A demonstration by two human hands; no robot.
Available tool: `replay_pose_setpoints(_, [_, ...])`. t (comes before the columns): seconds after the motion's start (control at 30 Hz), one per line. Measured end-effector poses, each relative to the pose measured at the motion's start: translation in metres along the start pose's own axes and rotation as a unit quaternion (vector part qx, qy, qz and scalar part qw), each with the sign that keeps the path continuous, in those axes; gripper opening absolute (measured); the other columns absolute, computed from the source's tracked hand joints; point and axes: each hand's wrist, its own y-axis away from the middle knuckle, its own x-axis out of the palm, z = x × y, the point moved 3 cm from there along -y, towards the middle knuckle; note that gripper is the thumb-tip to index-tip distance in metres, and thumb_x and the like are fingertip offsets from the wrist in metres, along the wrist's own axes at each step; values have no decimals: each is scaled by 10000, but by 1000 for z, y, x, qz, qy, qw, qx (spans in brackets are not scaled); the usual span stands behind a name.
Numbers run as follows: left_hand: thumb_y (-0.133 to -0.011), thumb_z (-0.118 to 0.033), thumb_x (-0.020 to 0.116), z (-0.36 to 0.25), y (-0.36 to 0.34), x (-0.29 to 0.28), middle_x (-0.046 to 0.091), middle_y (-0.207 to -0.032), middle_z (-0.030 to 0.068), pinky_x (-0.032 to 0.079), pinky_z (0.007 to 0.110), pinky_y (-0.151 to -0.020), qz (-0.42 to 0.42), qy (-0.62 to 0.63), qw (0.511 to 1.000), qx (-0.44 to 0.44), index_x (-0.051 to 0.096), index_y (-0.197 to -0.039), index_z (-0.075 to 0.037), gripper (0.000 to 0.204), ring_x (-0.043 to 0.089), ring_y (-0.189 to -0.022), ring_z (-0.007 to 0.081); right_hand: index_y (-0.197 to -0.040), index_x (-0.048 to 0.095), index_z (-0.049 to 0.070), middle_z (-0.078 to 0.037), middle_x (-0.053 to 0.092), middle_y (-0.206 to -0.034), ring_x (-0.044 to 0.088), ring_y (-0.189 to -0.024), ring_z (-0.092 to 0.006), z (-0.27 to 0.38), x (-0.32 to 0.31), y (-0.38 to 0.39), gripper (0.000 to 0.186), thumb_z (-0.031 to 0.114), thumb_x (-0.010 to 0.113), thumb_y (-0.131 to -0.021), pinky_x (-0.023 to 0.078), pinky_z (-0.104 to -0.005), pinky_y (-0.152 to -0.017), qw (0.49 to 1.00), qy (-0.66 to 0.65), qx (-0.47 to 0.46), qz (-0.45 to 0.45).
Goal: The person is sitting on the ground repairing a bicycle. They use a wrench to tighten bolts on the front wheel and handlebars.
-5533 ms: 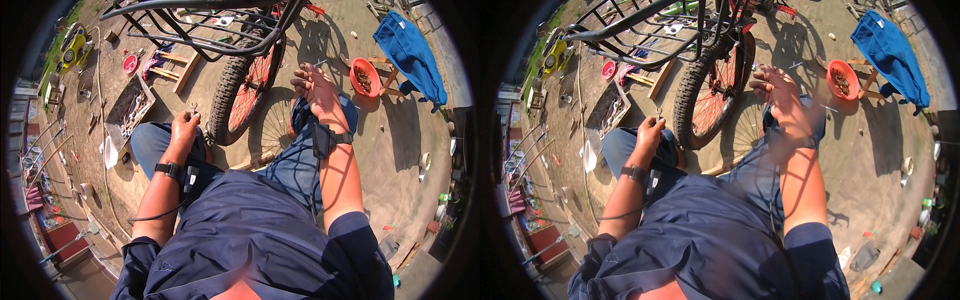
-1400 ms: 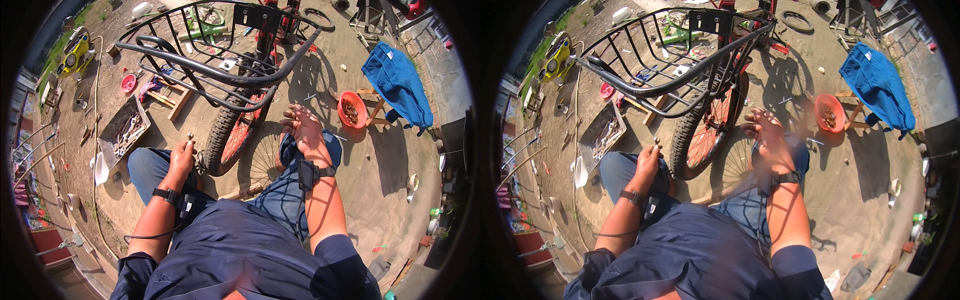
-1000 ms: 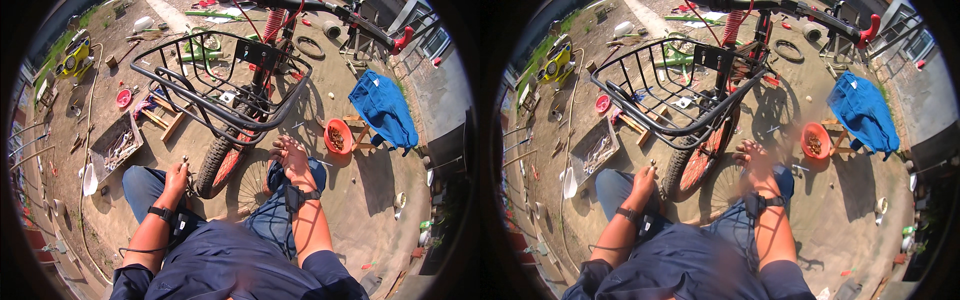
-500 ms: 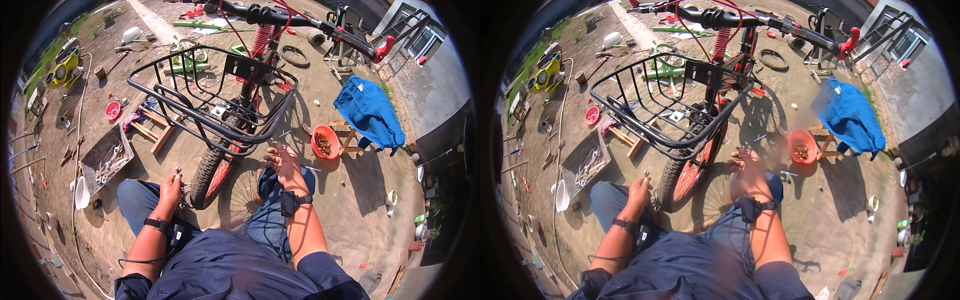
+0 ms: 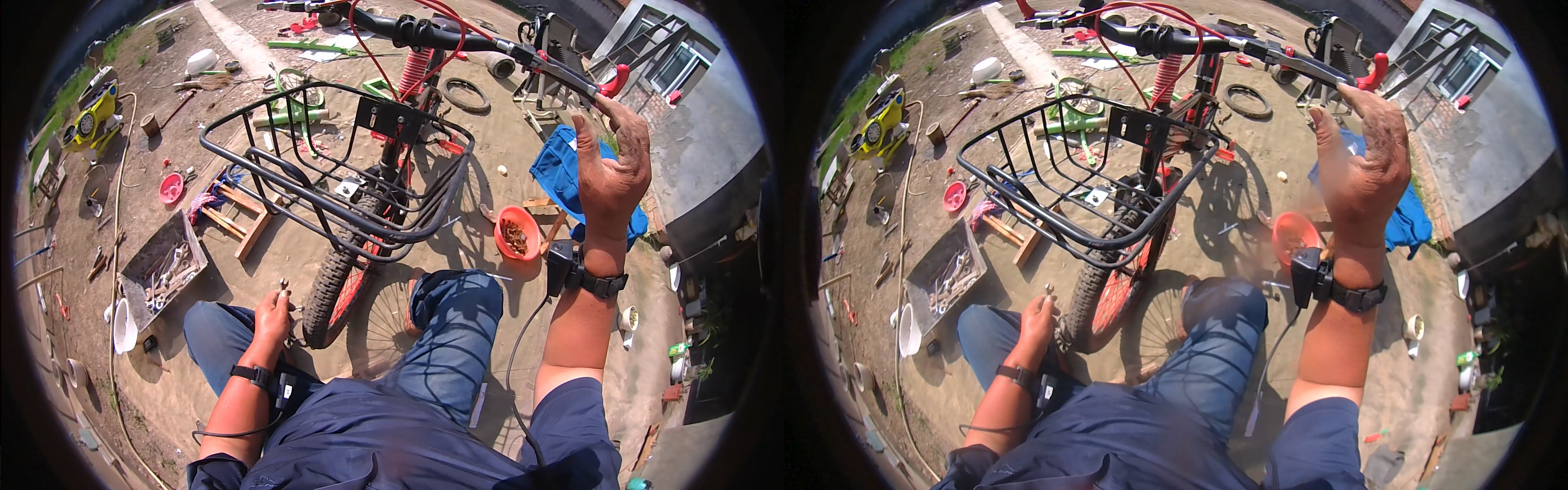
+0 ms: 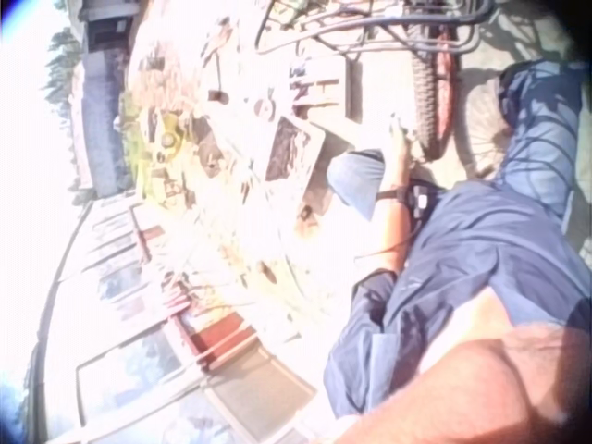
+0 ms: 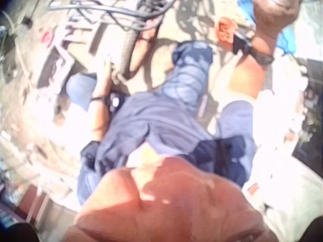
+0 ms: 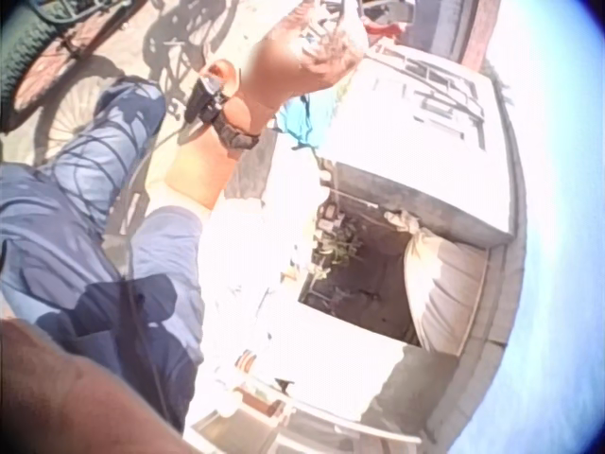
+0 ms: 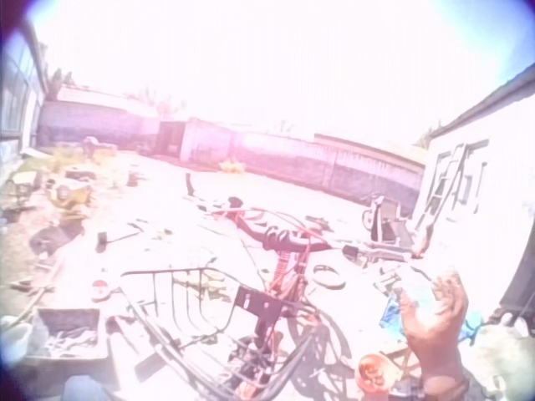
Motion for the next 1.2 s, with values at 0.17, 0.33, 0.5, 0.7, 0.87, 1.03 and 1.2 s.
replay_pose_setpoints(0.17, [-987,-287,514,3,-1,-3,609,-765,63,393,253,-469,2,-13,1000,-4,621,-1070,-14,305,505,-530,106,-1103,692,97,-72,672,-1075,613,-1032,-268,-3,23,-33,383,147,802,-740,480,-363,-915,994,7,-85,71])
replay_pose_setpoints(0.33, [-987,-286,537,3,-2,-3,597,-694,38,425,276,-453,-13,2,1000,17,610,-943,-18,281,529,-497,104,-1058,704,91,-82,678,-1068,621,-1011,-273,-4,47,-39,313,127,779,-756,494,-351,-883,988,-57,-81,119])
replay_pose_setpoints(0.5, [-983,-283,546,4,-3,-1,575,-669,27,419,269,-453,-12,0,1000,22,603,-911,-21,278,513,-494,96,-1025,703,85,-80,683,-1004,644,-935,-286,-2,56,-44,264,156,765,-778,511,-367,-828,987,-49,-87,124])
replay_pose_setpoints(0.7, [-961,-293,609,-21,-4,-20,477,-618,-43,303,239,-450,-51,45,997,31,582,-812,-76,265,382,-502,47,-990,699,81,-72,673,-955,650,-877,-282,3,62,-51,235,195,752,-792,523,-368,-756,984,-33,-99,147])
replay_pose_setpoints(0.87, [-950,-203,660,-185,16,-76,428,-659,-87,243,209,-513,-147,49,942,297,535,-733,-83,278,320,-605,9,-992,700,86,-67,671,-959,654,-860,-276,3,66,-55,265,221,767,-774,529,-358,-729,982,-5,-117,148])
replay_pose_setpoints(1.03, [-1010,-221,550,-370,72,-67,467,-692,-69,280,182,-540,-142,-78,828,536,660,-1005,-61,195,345,-604,7,-1004,701,79,-84,672,-977,651,-882,-294,2,65,-53,304,233,785,-756,531,-348,-754,983,-17,-112,147])
replay_pose_setpoints(1.2, [-1017,-494,380,-460,164,33,640,-1111,128,542,387,-825,-84,-275,722,629,437,-1405,-94,561,637,-815,278,-1028,697,45,-79,684,-995,661,-889,-228,22,46,-69,332,260,792,-792,524,-326,-789,960,-241,-86,112])
